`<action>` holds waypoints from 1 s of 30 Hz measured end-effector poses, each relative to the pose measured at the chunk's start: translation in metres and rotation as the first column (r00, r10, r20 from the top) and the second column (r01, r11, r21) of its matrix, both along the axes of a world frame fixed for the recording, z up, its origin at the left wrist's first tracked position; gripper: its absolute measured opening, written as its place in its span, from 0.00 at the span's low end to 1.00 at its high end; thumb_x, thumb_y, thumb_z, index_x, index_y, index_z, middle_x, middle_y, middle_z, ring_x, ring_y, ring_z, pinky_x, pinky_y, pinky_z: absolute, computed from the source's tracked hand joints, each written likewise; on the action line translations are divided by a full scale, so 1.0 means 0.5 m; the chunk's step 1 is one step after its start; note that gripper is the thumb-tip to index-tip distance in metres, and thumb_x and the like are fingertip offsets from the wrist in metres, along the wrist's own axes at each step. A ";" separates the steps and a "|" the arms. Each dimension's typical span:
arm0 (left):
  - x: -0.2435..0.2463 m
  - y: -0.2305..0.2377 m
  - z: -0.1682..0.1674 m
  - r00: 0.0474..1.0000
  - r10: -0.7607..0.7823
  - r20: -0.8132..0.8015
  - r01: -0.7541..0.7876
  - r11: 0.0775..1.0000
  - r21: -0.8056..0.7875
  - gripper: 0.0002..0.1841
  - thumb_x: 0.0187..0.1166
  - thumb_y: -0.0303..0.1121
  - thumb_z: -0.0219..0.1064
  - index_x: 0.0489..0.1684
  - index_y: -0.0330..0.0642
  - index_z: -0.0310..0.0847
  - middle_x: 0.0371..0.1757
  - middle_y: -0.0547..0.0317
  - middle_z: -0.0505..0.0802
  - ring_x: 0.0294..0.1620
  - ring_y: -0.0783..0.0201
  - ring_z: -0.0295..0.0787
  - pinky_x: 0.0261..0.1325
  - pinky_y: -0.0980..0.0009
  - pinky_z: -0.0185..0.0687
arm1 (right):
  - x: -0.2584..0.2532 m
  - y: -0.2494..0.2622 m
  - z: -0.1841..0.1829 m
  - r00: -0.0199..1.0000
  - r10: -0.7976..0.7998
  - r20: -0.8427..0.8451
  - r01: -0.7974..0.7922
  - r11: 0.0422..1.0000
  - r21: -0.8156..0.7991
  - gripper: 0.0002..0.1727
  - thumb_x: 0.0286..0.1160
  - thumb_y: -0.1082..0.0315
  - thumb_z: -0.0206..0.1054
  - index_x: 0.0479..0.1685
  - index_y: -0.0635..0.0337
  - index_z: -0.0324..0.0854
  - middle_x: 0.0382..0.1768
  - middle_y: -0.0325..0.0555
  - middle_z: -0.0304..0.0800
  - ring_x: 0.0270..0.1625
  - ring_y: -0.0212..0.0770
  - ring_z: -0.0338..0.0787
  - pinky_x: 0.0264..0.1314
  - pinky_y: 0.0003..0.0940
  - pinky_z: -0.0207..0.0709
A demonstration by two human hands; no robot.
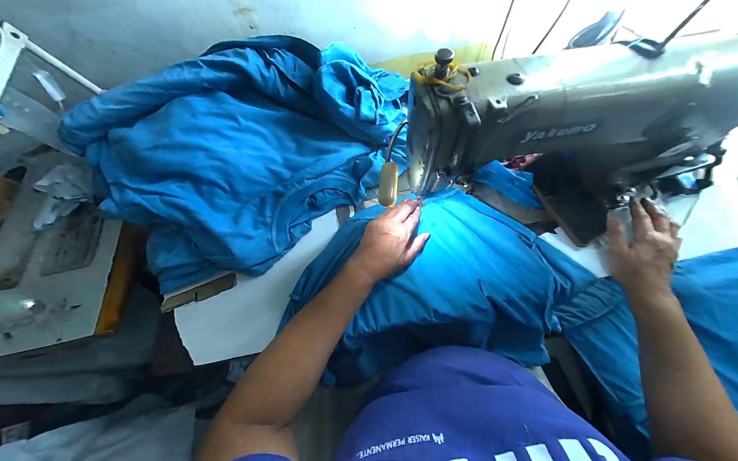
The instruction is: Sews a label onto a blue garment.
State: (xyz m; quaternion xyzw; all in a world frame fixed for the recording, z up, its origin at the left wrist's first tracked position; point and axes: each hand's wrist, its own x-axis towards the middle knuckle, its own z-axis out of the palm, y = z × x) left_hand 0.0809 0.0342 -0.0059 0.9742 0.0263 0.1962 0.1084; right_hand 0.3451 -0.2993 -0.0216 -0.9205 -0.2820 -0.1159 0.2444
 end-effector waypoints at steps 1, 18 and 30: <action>-0.001 0.000 0.001 1.000 0.001 -0.006 -0.002 1.000 -0.009 0.26 0.85 0.44 0.58 0.69 0.30 0.84 0.76 0.42 0.86 0.81 0.49 0.79 0.83 0.55 0.72 | 0.000 0.000 -0.001 1.000 0.005 -0.001 -0.005 1.000 -0.002 0.41 0.88 0.41 0.43 0.81 0.71 0.71 0.84 0.75 0.66 0.87 0.76 0.63 0.85 0.73 0.51; 0.003 -0.002 0.005 0.998 0.045 -0.042 -0.046 0.998 -0.043 0.27 0.86 0.44 0.57 0.72 0.29 0.81 0.78 0.40 0.83 0.83 0.49 0.77 0.86 0.55 0.68 | -0.002 0.000 0.002 1.000 0.009 -0.006 -0.009 1.000 -0.003 0.39 0.90 0.43 0.41 0.77 0.69 0.77 0.80 0.71 0.73 0.85 0.74 0.67 0.83 0.73 0.53; 0.007 0.011 0.002 0.997 0.055 0.047 -0.046 0.982 -0.182 0.21 0.85 0.36 0.62 0.67 0.28 0.85 0.73 0.40 0.87 0.77 0.48 0.83 0.80 0.53 0.76 | 0.099 -0.034 0.093 0.999 -0.033 -0.008 0.034 0.972 0.233 0.35 0.92 0.52 0.52 0.84 0.76 0.62 0.83 0.78 0.62 0.86 0.68 0.67 0.86 0.57 0.64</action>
